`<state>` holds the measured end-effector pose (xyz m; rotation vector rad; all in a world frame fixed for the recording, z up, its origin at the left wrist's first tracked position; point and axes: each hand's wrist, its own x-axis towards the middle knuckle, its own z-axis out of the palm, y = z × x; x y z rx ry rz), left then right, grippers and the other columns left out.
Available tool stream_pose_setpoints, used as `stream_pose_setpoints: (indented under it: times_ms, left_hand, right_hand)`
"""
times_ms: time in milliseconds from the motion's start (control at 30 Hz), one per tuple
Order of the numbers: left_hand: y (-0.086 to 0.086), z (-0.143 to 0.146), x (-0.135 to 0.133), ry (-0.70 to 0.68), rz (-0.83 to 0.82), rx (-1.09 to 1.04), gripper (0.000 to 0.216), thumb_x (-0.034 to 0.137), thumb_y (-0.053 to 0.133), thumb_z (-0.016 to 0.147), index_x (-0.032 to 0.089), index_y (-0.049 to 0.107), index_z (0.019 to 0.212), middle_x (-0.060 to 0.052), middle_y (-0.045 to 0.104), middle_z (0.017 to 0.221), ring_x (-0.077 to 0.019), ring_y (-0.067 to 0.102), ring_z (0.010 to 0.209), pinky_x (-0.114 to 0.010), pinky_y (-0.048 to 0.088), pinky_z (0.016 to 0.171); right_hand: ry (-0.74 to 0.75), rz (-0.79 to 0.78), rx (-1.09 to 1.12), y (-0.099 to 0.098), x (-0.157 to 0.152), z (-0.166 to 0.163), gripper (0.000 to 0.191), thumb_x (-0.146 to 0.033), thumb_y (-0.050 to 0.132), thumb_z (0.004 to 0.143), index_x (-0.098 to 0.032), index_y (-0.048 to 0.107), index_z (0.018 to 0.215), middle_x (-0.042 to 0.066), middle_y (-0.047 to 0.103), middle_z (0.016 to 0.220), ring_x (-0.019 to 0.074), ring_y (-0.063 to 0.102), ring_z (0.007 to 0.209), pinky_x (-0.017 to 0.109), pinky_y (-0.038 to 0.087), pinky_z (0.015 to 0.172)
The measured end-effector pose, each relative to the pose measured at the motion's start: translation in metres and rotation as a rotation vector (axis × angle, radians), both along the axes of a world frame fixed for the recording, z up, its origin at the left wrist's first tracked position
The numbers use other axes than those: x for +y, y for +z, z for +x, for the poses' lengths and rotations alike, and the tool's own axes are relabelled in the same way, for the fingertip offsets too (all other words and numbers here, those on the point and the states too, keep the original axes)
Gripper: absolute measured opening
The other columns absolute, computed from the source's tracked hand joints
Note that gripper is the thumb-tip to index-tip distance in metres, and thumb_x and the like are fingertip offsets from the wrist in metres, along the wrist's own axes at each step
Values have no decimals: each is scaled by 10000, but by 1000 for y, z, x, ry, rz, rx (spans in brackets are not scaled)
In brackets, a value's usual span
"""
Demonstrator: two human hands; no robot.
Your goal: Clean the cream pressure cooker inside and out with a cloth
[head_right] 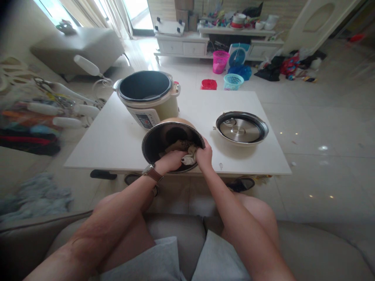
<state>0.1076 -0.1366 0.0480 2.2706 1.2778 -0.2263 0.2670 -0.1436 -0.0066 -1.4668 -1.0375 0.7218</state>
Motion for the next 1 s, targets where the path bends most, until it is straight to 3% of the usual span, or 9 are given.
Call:
stream_pose_setpoints:
  times_ms: [1000]
  left_hand:
    - [-2,0,1,4,0,-4,415,123,515,987,247,730,1319,-128,753,1340,-279,716,1261,-363,557,1065]
  right_hand:
    - [-2,-1,-22,-3,0,0,468,-255,462,671,-192,773,1015,51,805,1071,268,681,1030,378,529,985]
